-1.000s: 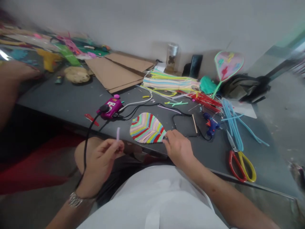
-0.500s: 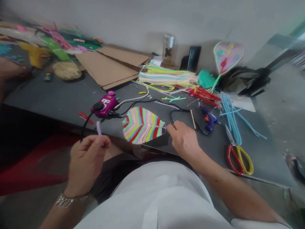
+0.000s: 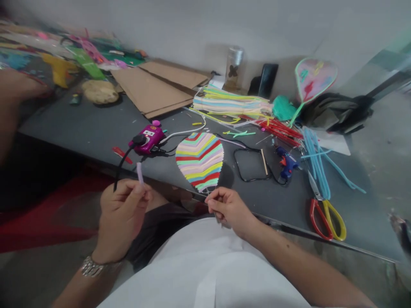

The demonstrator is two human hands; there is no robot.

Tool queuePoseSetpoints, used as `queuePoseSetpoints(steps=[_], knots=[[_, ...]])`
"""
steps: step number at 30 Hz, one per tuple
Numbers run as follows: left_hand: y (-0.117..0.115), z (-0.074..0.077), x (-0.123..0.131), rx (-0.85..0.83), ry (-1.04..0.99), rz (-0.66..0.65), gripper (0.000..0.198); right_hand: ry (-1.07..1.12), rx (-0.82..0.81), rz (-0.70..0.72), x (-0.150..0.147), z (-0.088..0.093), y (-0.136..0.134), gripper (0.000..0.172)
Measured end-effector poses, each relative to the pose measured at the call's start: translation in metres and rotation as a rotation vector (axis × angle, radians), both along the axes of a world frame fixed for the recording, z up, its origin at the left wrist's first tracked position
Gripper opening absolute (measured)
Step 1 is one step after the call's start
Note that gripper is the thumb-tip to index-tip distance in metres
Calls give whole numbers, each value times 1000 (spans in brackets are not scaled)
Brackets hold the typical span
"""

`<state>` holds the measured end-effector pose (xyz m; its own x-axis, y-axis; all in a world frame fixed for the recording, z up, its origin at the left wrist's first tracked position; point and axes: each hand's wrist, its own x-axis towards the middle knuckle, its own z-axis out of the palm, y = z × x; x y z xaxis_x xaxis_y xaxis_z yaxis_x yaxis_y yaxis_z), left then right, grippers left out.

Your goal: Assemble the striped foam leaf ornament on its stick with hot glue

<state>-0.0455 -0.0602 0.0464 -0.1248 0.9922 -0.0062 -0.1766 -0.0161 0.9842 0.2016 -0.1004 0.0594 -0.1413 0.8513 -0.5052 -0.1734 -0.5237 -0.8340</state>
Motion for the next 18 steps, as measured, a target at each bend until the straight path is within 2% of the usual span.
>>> queuePoseSetpoints(steps=[4, 6, 8, 10, 12, 15, 18], knots=[[-5, -8, 6, -49, 77, -87, 31, -30, -80, 89, 6, -9, 1, 43], [-9, -9, 8, -80, 182, -145, 31, -134, -38, 149, 14, -8, -1, 38], [-13, -8, 12, -85, 280, -225, 30, -413, 149, 199, 21, -3, -6, 26], [-18, -6, 18, -67, 366, -339, 27, -776, 477, 205, 26, 5, -12, 17], [-21, -5, 25, -27, 438, -491, 26, -1024, 811, 224, 27, 12, -16, 21], [-23, -2, 33, 43, 503, -692, 25, -1129, 1136, 377, 24, 19, -15, 29], [-22, 1, 35, 81, 526, -761, 23, -1106, 1242, 460, 22, 19, -9, 25]])
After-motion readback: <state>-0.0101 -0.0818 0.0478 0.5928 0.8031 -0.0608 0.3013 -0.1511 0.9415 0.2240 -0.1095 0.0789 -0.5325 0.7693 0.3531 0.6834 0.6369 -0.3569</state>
